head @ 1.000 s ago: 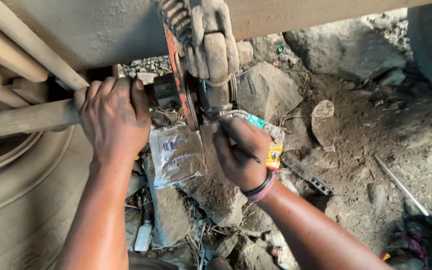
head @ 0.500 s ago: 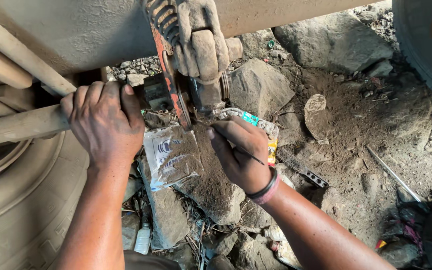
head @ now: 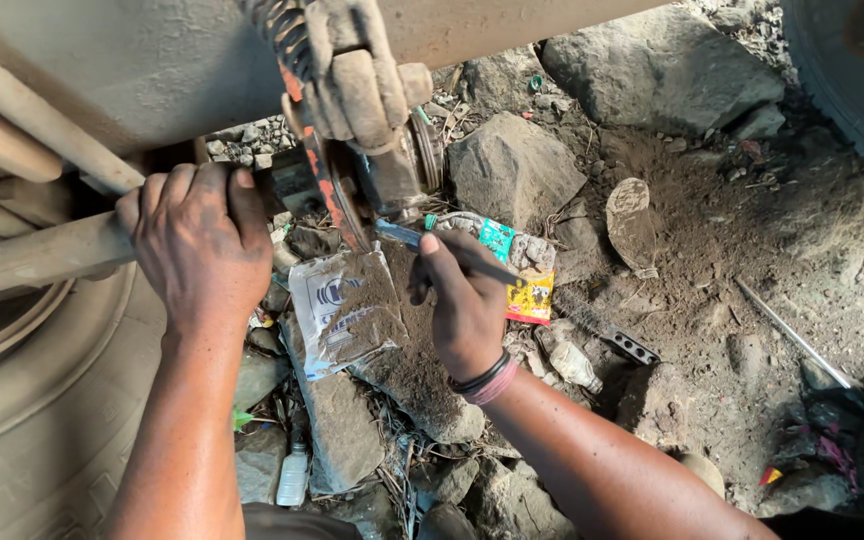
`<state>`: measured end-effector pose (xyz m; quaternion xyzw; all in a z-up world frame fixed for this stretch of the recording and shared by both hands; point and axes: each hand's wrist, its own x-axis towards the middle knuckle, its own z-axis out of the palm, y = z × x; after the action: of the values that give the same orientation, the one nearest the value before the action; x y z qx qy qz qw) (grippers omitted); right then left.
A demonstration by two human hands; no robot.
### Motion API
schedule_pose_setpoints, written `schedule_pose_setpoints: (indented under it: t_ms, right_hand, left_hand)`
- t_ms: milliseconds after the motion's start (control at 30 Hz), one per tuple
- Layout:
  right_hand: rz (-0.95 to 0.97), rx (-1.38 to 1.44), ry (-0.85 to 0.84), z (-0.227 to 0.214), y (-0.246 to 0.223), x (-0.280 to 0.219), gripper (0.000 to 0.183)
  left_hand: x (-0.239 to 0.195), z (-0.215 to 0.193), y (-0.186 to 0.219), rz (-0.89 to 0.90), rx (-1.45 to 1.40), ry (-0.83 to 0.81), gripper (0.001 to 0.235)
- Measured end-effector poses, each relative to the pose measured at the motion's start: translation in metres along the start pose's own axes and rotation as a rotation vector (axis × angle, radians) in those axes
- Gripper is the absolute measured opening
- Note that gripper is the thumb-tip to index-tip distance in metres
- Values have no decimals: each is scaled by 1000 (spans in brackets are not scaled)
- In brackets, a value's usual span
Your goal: The person works underneath a vehicle, using a wrench to tighten a bolt on the suspension system. They repeatedly adjust the wrench and apply force to secure the component.
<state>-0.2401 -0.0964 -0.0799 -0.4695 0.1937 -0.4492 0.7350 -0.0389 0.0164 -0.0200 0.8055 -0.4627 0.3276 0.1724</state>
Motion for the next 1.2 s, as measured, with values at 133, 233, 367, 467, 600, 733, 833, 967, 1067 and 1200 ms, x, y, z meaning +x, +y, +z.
schedule_pose_setpoints:
  t_ms: [133,233,367,467,600,733,833,967,1067,1200]
  right_hand:
    - [199,315,57,3,7,12,16]
    - [419,461,52,0,6,17,18]
    - [708,624,-80,0,12,26,20]
    - [786,732,-150,-1,21,36,20]
    - [701,736,-255,-2,32,41,17]
    - [695,733,-288,-6,38,40,20]
    - [691,738,-249,-11,46,43,21]
    - [720,805,-317,-13,51,50,21]
    - [676,788,-325,-13,54,50,18]
    - [696,700,-281,-13,55,47,22]
  left_hand:
    - [0,2,-1,7,5,6,29]
    - [1,1,0,4,6,8,31]
    - [4,-2,3,4,16,27,29]
    - [4,-2,4,2,20,38,29]
    - [3,-3,4,6,26,32,29]
    - [3,-3,4,-11,3,19,28]
    - [1,-3,3,9,1,26,27]
    - [3,0,2,12,8,35,28]
    - [0,1,1,12,23,28,29]
    - [0,1,2,-2,-4,18,29]
